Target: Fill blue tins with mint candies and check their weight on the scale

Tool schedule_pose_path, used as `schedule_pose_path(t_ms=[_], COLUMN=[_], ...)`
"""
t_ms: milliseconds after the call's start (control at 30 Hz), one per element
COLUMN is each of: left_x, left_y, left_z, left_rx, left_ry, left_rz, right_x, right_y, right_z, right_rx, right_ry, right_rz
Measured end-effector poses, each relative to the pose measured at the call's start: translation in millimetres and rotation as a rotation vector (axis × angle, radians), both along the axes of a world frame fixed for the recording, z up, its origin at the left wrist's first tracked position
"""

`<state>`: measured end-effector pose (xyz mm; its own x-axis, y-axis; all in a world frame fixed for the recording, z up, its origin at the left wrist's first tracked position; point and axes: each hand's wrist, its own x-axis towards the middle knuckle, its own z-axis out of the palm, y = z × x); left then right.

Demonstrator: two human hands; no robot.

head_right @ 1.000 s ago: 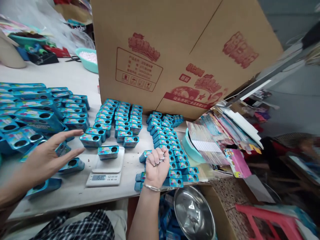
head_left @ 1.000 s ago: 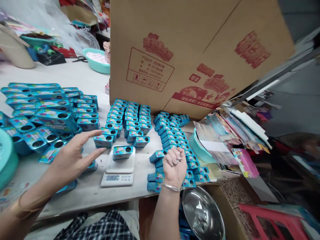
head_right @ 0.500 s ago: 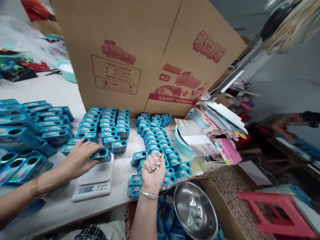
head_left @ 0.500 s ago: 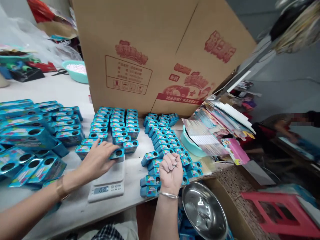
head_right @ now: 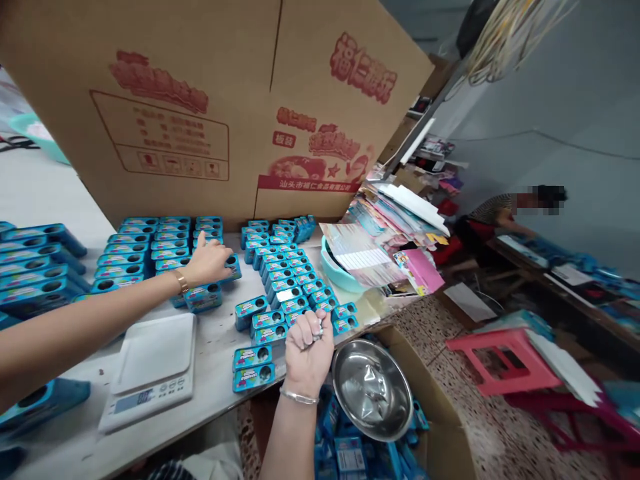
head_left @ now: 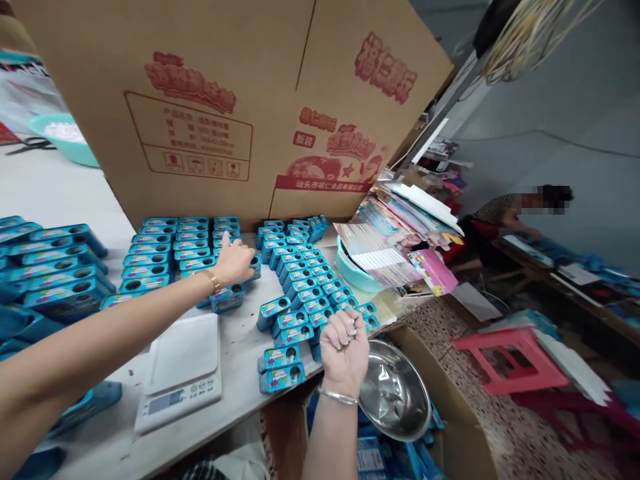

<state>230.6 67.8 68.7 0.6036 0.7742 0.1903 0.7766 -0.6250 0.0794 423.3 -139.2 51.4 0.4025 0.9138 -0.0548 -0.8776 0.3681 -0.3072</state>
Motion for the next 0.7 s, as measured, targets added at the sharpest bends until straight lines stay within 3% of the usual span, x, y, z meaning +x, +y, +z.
schedule_pose_path(t_ms=[133,300,433,500,567,700], left_x=[4.8,25.2,38.6,32.9,13.7,-59.2], left_y=[-10.0,-54.6,-77.9,-81.3,-83.9,-96.3], left_z=[-13.3,-45.3,-67.0,-60.2,-41.9,-6.7], left_rx=[-0.022,-0.197,-0.261,-0.254,-0.239,-0.197], left_ry=[-0.001,0.061,0.048,0.008,-0.038,-0.164], left_rz=[0.001,-0.216,-0.245,-0.225,-0.198,-0.162], right_x=[12.4,13.5,5.8,3.1,1.7,-4.2], right_y=[-7.4,-5.6,-3.9,-4.6,-5.4,-1.4], right_z=[-5.3,-7.1,-3.7,-1.9,-0.6,0.6], right_rx=[-0.01,0.001,0.009,0.006,0.006,-0.009], right_ry=[0.041,0.07,0.083,0.089,0.089,0.08], right_rz=[-0.031,-0.037,-0.005,0.003,0.004,0.013])
